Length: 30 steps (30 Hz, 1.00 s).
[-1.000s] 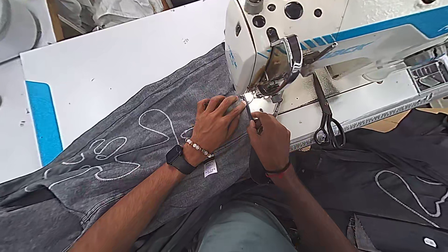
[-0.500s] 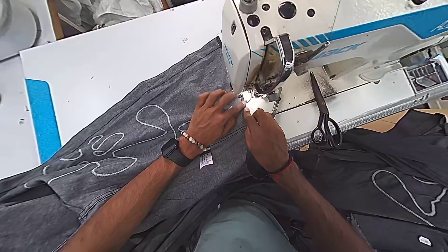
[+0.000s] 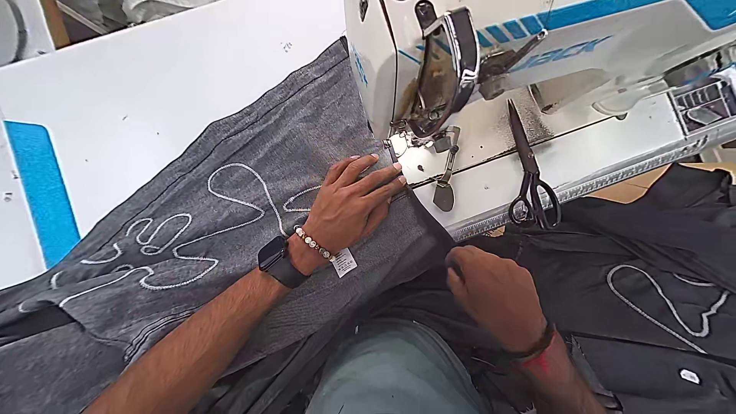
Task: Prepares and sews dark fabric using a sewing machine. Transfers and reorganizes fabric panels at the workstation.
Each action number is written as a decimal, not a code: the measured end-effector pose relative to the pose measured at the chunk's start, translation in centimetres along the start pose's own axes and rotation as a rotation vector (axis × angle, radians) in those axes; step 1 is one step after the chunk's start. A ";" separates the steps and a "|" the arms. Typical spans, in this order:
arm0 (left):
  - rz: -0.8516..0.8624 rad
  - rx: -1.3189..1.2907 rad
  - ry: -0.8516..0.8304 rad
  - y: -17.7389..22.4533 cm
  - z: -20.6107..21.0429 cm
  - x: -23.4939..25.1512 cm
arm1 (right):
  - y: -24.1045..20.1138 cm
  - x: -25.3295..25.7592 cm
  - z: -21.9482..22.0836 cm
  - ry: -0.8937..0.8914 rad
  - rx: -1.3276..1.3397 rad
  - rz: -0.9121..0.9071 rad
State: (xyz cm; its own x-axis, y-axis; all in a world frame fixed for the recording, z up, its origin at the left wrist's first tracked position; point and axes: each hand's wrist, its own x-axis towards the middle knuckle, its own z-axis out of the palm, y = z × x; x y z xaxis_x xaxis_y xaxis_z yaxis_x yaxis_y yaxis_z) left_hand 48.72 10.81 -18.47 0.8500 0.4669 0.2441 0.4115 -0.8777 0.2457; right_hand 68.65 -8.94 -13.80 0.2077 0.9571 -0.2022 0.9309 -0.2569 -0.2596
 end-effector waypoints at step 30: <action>0.127 0.059 0.068 -6.3 -1.2 2.8 | -5.2 12.3 0.7 0.220 0.022 -0.077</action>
State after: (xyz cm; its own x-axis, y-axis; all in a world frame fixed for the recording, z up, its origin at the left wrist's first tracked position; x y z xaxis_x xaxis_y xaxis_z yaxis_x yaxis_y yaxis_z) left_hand 48.09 17.74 -18.19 0.8730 0.3560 0.3334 0.3221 -0.9341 0.1541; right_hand 66.19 4.11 -15.65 0.1988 0.9796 0.0289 0.9403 -0.1824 -0.2874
